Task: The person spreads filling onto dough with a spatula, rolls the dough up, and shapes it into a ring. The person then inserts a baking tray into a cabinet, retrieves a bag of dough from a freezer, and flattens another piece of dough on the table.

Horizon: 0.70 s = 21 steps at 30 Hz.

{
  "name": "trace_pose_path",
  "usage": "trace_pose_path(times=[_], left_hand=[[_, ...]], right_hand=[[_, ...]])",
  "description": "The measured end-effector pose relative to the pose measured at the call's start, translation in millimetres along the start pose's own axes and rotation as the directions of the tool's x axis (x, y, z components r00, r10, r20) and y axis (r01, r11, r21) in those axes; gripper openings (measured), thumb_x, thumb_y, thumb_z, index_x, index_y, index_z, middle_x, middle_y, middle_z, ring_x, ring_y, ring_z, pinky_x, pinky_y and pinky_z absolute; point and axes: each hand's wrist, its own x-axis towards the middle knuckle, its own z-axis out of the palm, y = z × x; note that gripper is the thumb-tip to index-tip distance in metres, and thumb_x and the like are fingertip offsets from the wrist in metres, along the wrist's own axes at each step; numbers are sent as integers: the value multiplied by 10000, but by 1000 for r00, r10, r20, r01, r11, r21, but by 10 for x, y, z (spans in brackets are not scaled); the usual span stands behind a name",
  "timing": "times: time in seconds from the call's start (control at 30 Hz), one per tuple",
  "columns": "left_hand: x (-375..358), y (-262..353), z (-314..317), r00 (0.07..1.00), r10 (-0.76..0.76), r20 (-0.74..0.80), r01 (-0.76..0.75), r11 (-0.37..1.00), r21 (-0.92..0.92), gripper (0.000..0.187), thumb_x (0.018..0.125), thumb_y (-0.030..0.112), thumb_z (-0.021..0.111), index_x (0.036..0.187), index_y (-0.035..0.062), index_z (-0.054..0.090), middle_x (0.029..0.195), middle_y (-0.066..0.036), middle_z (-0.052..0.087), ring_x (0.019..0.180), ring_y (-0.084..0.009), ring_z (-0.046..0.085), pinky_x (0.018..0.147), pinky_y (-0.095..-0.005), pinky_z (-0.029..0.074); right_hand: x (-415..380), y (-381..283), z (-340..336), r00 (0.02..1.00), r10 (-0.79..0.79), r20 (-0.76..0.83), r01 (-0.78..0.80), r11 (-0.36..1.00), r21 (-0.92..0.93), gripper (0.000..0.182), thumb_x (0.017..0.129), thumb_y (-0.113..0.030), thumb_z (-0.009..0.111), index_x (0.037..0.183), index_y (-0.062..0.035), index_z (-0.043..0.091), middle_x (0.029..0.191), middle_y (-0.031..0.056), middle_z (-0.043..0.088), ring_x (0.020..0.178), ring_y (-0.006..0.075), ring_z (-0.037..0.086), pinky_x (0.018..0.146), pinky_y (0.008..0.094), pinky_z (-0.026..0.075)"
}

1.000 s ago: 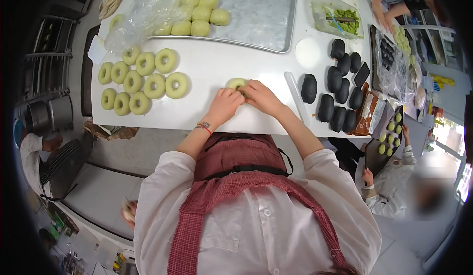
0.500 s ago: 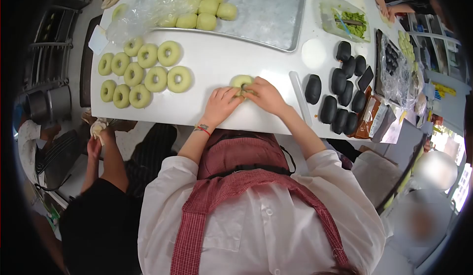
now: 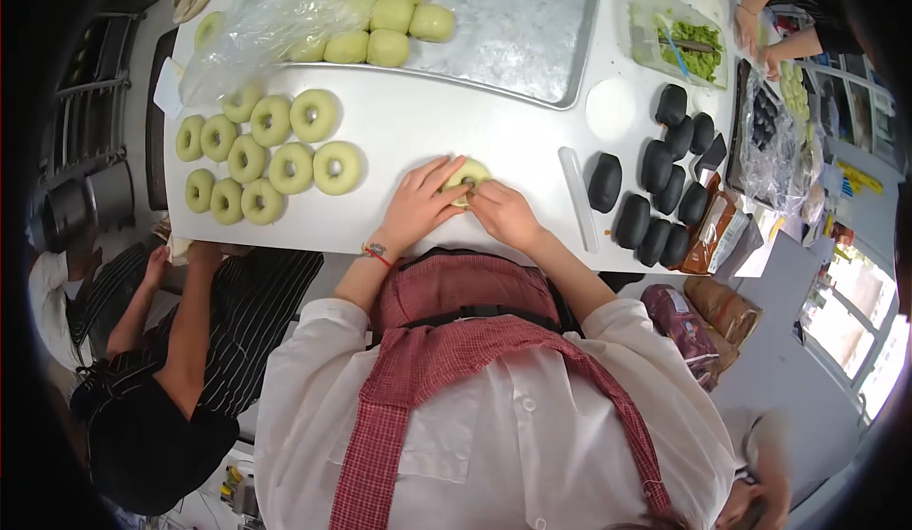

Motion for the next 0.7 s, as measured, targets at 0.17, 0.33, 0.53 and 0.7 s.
trace_pose_path(times=[0.17, 0.33, 0.53, 0.7], left_hand=[[302, -816, -432, 984, 32, 177, -8, 991, -136, 179, 802, 245, 702, 940, 132, 681, 1367, -4, 513, 1208, -247, 482, 985, -394, 415], [922, -2259, -1254, 982, 56, 180, -30, 989, -144, 150, 802, 209, 703, 910, 110, 673, 1347, -8, 528, 1197, -248, 493, 981, -393, 420], [145, -402, -219, 990, -3, 144, 30, 982, -186, 137, 817, 178, 695, 923, 94, 673, 1314, -40, 559, 1182, -266, 533, 955, -391, 458], [17, 16, 137, 997, -33, 70, 48, 973, -227, 143, 803, 135, 705, 939, 95, 685, 1308, -74, 569, 1182, -288, 555, 966, -391, 465]], right_hand=[[854, -92, -182, 898, 409, 160, -434, 769, 470, 131, 816, -91, 661, 941, -57, 648, 896, 91, 564, 842, 284, 582, 692, 374, 500], [2588, 205, 225, 964, 257, 70, -266, 927, 266, 103, 810, -82, 665, 908, -55, 648, 916, 91, 570, 843, 286, 582, 711, 382, 495], [307, 11, -125, 952, 305, 33, -296, 884, 361, 156, 789, -57, 705, 937, -50, 658, 910, 90, 583, 828, 281, 590, 697, 360, 501], [-93, -133, -102, 947, 301, -109, -264, 928, 264, 193, 783, -51, 708, 967, -61, 653, 890, 91, 586, 819, 285, 600, 677, 359, 512]])
